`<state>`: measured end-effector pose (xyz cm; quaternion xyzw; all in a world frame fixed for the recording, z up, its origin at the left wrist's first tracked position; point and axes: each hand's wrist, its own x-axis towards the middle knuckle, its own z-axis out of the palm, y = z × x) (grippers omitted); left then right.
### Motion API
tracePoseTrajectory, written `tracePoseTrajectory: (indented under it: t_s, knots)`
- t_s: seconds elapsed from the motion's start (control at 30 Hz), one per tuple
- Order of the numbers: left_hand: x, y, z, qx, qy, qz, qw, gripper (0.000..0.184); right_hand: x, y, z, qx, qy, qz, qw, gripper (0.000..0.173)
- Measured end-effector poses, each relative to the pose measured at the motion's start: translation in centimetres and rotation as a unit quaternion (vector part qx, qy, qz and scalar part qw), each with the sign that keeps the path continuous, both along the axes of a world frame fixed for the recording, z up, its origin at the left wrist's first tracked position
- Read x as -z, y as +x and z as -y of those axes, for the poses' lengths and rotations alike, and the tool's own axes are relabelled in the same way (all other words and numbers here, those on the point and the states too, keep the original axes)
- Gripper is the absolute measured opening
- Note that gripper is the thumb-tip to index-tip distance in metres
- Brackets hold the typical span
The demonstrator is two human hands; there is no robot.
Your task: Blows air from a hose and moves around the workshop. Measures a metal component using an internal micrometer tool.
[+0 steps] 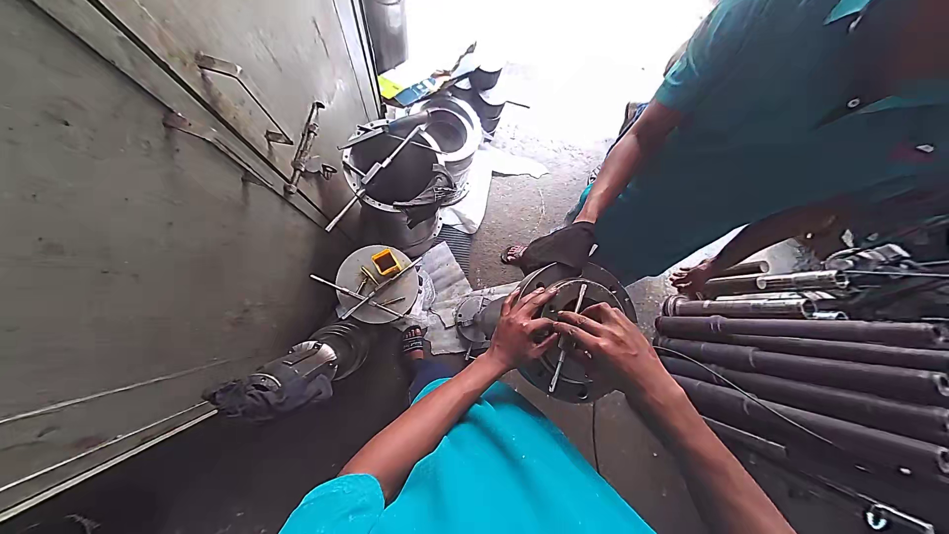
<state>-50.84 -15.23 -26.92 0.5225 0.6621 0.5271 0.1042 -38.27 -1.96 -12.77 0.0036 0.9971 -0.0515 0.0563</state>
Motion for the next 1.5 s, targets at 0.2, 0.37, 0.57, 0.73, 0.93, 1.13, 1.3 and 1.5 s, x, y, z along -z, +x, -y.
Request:
tracePoseTrajectory:
  t_s: [0.2,0.37,0.57,0.73,0.93,1.13,1.3,1.5]
  knots:
    - [-0.1,-0.1,0.1,0.009,-0.005,0.007,1.0,0.017,0.6,-0.1,0.7,0.024,0.045,-0.045,0.998,0.034]
    - [0.2,-0.2,0.0,0.004,0.002,-0.004,1.0,0.014,1.3,-0.7,1.6,0.063,0.078,-0.071,0.992,0.05]
    - [0.5,-0.1,0.1,0.013,0.006,0.027,1.0,0.017,2.4,-0.8,2.1,0.09,0.114,-0.089,0.985,0.056]
    - [0.3,0.1,0.0,0.002,-0.009,0.014,1.0,0.013,2.7,-1.3,3.9,0.184,0.137,-0.077,0.97,0.06]
    - [0.4,0.1,0.0,-0.007,0.001,0.002,1.0,0.021,0.7,-3.4,6.6,0.347,0.11,0.082,0.928,0.059]
    - [-1.6,-2.9,3.7,0.022,0.054,0.264,0.963,0.032,-2.1,0.4,1.0,0.338,-0.113,0.131,0.925,0.056]
    - [-3.6,-3.8,5.2,0.029,0.009,0.373,0.928,0.032,0.6,5.9,-2.5,0.305,-0.254,0.085,0.914,0.032]
    - [-4.3,-2.6,7.4,0.052,-0.015,0.305,0.951,0.02,3.4,5.2,-3.3,0.28,-0.289,-0.107,0.909,0.017]
